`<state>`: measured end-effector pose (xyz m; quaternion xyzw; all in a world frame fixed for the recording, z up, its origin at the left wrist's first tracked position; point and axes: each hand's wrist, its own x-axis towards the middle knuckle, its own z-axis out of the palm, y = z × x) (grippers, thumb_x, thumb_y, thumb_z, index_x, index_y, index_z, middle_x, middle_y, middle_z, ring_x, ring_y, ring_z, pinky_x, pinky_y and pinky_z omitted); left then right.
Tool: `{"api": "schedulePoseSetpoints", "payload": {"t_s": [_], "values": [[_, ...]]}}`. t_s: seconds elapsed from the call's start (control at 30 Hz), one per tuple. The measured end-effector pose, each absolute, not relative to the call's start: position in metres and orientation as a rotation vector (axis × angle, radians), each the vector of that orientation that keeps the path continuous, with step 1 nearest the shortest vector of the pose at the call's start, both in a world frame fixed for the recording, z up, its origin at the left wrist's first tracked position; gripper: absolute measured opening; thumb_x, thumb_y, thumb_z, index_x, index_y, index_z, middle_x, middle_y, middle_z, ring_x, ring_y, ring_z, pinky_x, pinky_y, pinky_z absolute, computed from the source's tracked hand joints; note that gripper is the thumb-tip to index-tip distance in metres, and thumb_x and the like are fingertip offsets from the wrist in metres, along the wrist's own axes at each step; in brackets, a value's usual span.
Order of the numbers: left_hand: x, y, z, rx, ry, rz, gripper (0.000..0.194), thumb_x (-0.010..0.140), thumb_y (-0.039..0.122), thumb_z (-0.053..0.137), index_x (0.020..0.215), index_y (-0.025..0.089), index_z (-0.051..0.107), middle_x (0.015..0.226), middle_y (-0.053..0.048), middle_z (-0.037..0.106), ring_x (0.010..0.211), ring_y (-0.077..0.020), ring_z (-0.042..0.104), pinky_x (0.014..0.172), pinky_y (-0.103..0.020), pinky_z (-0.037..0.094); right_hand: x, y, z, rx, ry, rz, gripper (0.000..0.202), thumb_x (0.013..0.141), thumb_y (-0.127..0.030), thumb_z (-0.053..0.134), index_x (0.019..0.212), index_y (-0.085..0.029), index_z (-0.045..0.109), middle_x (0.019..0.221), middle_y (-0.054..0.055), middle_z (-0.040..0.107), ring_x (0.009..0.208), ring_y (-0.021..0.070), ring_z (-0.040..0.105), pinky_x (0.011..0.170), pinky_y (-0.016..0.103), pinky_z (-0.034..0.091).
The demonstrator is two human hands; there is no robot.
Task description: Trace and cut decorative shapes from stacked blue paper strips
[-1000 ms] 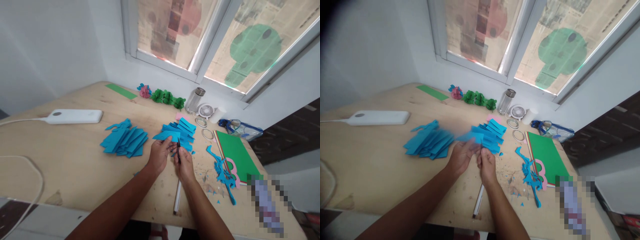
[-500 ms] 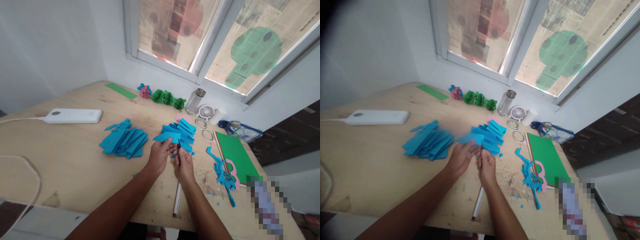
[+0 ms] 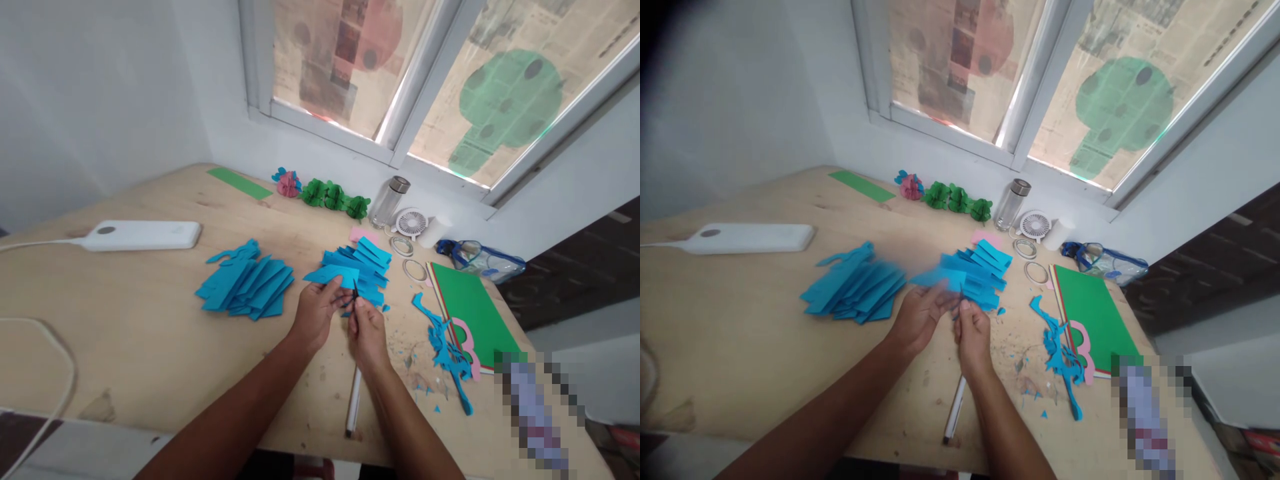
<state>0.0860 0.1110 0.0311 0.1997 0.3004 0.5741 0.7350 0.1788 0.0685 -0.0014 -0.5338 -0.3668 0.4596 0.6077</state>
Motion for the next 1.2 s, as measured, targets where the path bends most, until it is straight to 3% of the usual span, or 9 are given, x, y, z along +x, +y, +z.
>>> {"api": "schedulePoseSetpoints", "payload": {"t_s": [0.5,1.2], "values": [[0.0831,0.1105,0.0348,0.603,0.720,1.237,0.022,0.058,0.028,0.080,0.067,0.013,0.066,0.060,-0.003,0.066,0.058,-0.0152,0.062,0.064,-0.029,0.052,0.1779,0.0678,-0.0010,-1.289,-0.916,0.976,0.052,0.079,-0.068,0.057,0.060,-0.020,0.048,0.042,-0.008,0.038,0.039,0.0076,0.028,0.041,0.024,0.019],[0.0818,0.1139,0.0317,0.650,0.726,1.234,0.018,0.060,0.025,0.078,0.057,0.015,0.063,0.055,0.000,0.061,0.052,-0.0122,0.056,0.058,-0.026,0.049,0.1806,0.0680,-0.0015,-1.313,-0.937,0.967,0.050,0.079,-0.068,0.057,0.067,-0.019,0.055,0.043,-0.009,0.036,0.040,0.0080,0.026,0.041,0.023,0.018]]}}
